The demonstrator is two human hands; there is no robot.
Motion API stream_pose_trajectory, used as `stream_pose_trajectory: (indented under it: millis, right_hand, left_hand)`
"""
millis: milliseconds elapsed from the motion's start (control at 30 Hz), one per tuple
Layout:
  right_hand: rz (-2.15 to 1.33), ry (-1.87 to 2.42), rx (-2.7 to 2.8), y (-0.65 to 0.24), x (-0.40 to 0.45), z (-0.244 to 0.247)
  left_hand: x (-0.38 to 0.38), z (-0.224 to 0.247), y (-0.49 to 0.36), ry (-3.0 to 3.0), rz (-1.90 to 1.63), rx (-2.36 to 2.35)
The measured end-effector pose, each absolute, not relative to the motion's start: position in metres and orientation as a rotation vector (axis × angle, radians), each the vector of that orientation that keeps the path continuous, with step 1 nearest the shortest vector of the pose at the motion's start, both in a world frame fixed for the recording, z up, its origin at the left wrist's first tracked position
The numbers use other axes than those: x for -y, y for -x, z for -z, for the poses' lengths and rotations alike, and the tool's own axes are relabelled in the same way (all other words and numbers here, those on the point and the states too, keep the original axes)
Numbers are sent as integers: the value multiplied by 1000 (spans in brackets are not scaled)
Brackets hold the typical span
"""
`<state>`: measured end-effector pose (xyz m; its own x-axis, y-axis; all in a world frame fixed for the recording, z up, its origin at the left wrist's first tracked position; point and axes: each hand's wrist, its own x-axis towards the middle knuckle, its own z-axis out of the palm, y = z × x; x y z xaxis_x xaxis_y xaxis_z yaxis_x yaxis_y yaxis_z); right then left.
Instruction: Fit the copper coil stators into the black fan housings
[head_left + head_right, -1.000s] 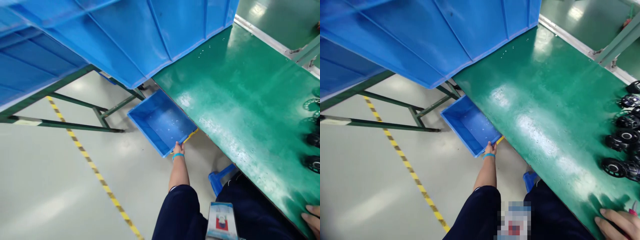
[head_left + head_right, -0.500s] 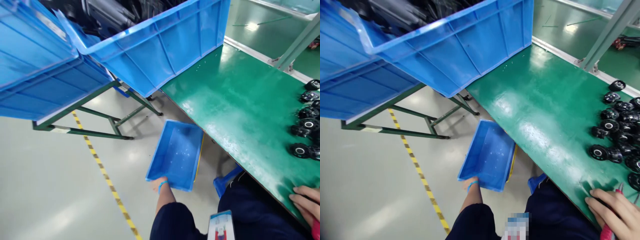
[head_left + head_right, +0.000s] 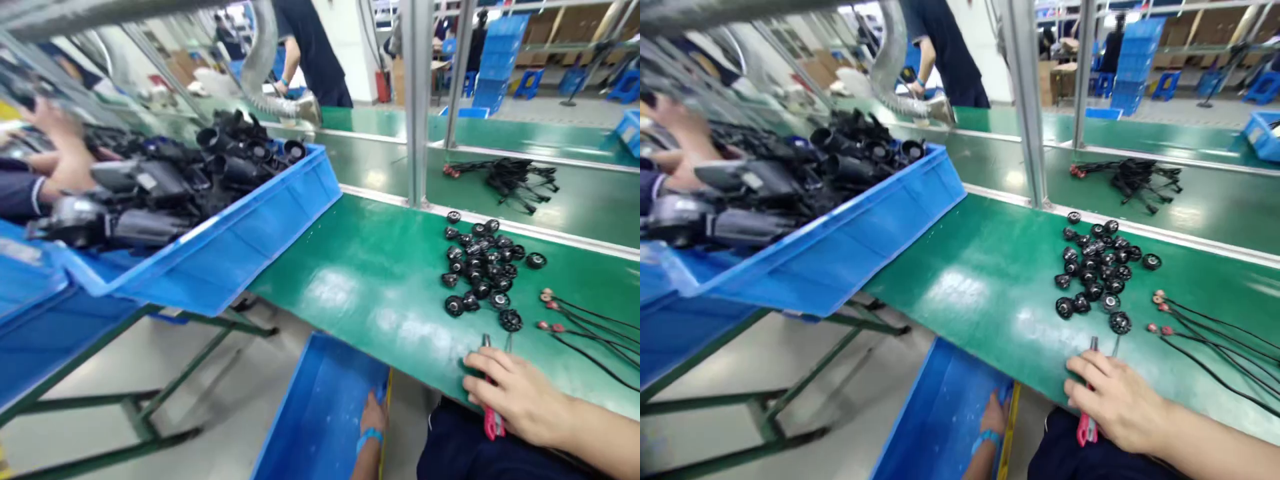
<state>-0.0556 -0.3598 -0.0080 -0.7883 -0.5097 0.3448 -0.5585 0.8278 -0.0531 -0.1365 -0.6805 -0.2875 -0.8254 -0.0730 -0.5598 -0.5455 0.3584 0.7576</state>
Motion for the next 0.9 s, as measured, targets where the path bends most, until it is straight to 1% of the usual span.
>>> stream_pose_trajectory:
  millis: [100,200,233,300,367,433,533,667,733,800,900]
  right_hand:
    - [-197,-870,2521,62,367,-10]
    - [-171,-871,2440,69,363,-38]
    - [-156,-859,2423,73,358,-47]
    - [-115,-815,2408,88,342,-58]
    - [-62,-739,2441,113,325,-60]
    - [-4,-650,2532,150,316,-54]
    - [56,-643,2653,209,326,-43]
    - [74,-688,2723,251,356,-37]
    - [63,-706,2726,248,358,-40]
    - [51,-699,2720,230,340,-47]
    - [46,-559,2720,179,276,-65]
  left_hand:
    - [714,244,127,407,-1492,-2579]
    - [724,180,125,204,-1548,-2887]
    - [715,154,128,-75,-1579,-3054]
    - [677,102,142,-672,-1514,-3149]
    - [624,56,163,-1030,-1355,-3031]
    - [574,25,184,-1093,-1327,-2855]
    - [532,11,207,-988,-1379,-2902]
    - [534,22,231,-796,-1411,-3047]
    - [542,26,245,-803,-1365,-3054]
    - [547,24,256,-853,-1303,-3037]
    - [540,16,258,-925,-1254,-3020]
